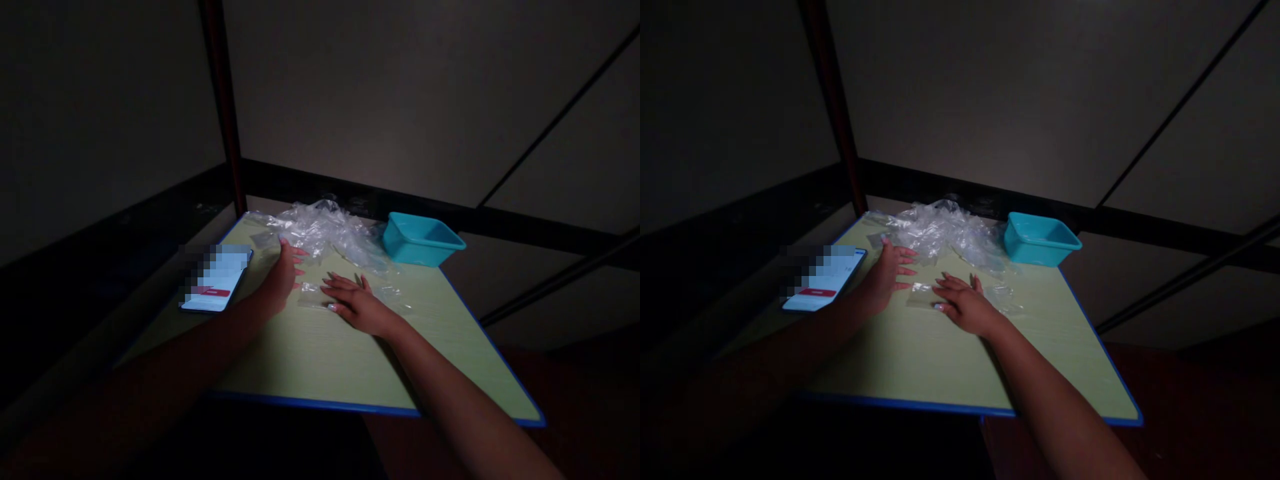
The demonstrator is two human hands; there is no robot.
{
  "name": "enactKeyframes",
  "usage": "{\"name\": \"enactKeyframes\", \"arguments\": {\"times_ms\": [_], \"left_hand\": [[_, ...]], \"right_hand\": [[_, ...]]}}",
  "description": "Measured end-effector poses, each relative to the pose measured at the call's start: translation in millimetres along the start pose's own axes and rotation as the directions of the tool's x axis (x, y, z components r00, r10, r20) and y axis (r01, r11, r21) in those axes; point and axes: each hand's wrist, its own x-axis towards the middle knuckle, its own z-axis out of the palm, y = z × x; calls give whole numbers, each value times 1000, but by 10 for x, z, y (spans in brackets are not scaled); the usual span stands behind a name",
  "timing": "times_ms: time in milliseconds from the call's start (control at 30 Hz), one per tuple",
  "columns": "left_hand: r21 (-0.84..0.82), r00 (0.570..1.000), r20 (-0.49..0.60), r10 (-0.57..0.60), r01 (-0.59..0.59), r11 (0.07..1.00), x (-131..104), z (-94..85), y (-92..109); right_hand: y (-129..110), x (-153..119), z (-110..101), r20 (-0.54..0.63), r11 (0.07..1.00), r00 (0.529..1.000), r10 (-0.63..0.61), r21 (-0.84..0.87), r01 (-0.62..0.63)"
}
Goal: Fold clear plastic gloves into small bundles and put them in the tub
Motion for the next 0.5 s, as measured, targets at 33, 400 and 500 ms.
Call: {"name": "enactKeyframes", "arguments": {"times_ms": [33, 400, 500], "left_hand": [[-2, 1000, 0, -10, 10, 1000, -2, -1, 0], [1, 999, -5, 33, -33, 999, -7, 9, -25], [2, 1000, 9, 23, -23, 1000, -11, 9, -7]], "right_hand": [[-5, -1, -6, 5, 1000, 1000, -2, 2, 2], [8, 5, 7, 20, 999, 998, -51, -5, 51], [-8, 0, -6, 17, 999, 998, -53, -7, 53]]}}
